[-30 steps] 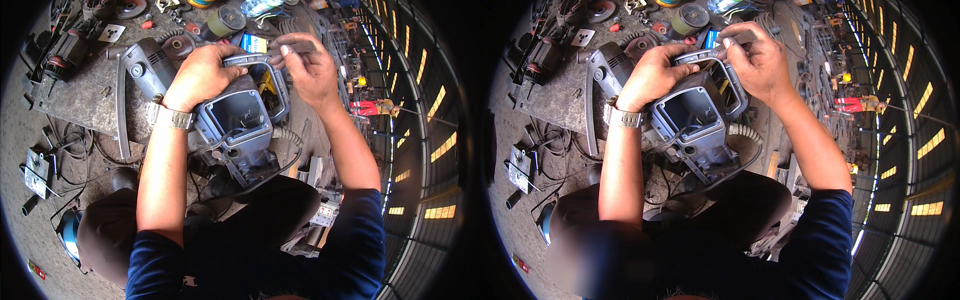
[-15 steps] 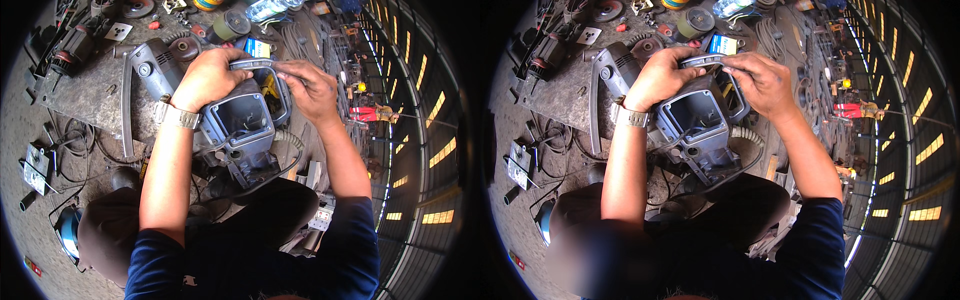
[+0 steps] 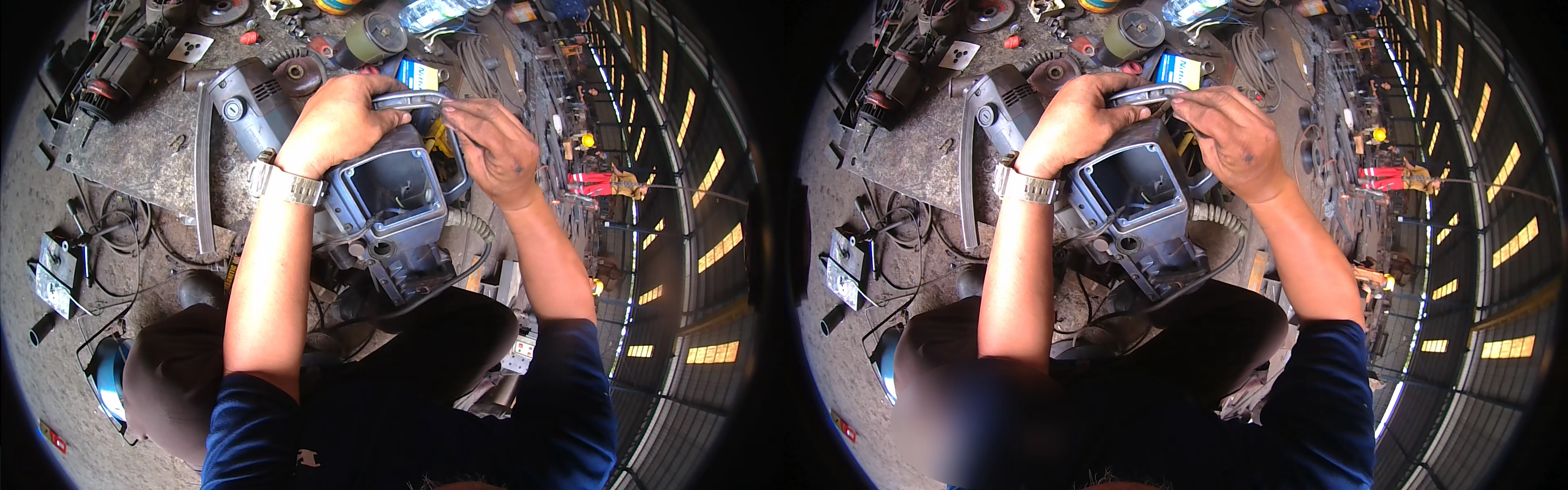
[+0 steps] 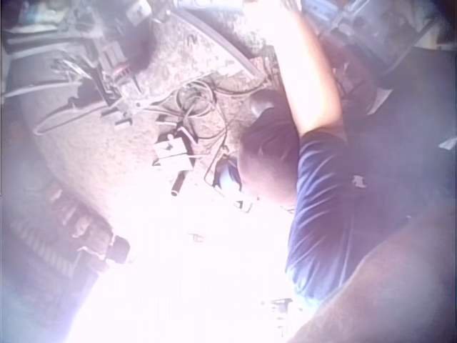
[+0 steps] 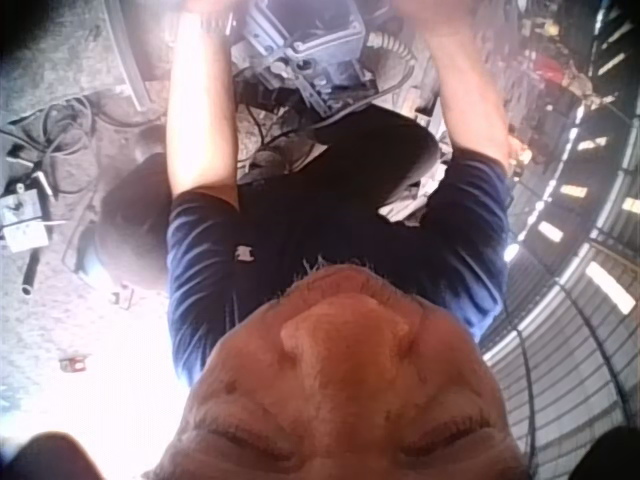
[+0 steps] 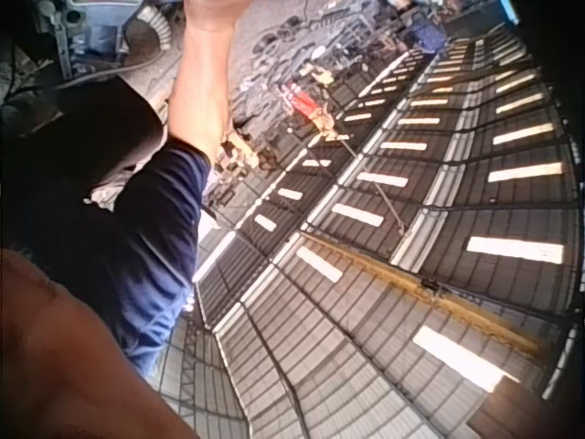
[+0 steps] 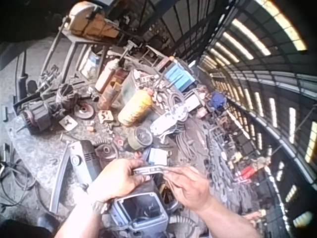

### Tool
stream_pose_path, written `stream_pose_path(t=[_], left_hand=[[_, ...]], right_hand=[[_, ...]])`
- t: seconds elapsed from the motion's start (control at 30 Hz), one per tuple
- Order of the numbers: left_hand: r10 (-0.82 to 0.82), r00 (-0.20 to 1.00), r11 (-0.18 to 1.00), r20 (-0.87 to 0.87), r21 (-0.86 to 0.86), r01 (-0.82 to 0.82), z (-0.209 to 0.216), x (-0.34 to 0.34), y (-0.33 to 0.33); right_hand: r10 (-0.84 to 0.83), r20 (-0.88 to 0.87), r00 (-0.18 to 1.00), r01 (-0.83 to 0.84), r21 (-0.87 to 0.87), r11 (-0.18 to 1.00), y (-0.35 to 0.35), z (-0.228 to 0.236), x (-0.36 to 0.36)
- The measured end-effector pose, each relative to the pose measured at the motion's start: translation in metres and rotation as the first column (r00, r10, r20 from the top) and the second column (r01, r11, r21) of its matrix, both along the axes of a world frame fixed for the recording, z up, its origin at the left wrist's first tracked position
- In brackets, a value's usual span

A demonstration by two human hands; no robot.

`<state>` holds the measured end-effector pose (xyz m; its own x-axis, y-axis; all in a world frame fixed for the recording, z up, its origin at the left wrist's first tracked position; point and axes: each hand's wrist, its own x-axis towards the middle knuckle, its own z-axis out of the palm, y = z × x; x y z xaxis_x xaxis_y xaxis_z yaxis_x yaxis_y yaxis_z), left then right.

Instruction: The person sits on the floor and works on a handheld power tool, repeatedly inserting and removing a small metal piece from the tool's housing. The person also briefly uses a hammer to tap a component before continuing to adjust the metal piece by hand.

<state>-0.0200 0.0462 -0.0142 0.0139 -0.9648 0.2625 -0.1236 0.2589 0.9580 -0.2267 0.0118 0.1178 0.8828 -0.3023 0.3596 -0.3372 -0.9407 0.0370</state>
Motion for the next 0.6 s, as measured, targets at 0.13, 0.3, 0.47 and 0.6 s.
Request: stream_pose_path(t=[0.13, 0.3, 0.47, 0.6], left_hand=[[-0.017, 1.000, 1.000, -0.018, 0.014, 0.017, 0.002, 0.001, 0.001], [-0.007, 1.000, 1.000, -0.014, 0.013, 0.007, 0.000, 0.000, 0.001], [-0.010, 0.999, 1.000, -0.032, 0.006, 0.010, -0.002, -0.002, 0.000], [-0.003, 1.000, 1.000, -0.016, 0.011, 0.003, 0.001, -0.001, 0.001]], right_hand=[[-0.033, 0.077, 0.997, 0.031, 0.021, 0.999, -0.007, -0.002, 0.003], [-0.049, 0.133, 0.990, 0.019, 0.215, 0.976, -0.008, 0.003, -0.001], [-0.030, 0.090, 0.995, 0.013, 0.190, 0.982, -0.010, 0.006, 0.006], [-0.004, 0.070, 0.998, -0.005, 0.125, 0.992, -0.011, 0.003, 0.006]])
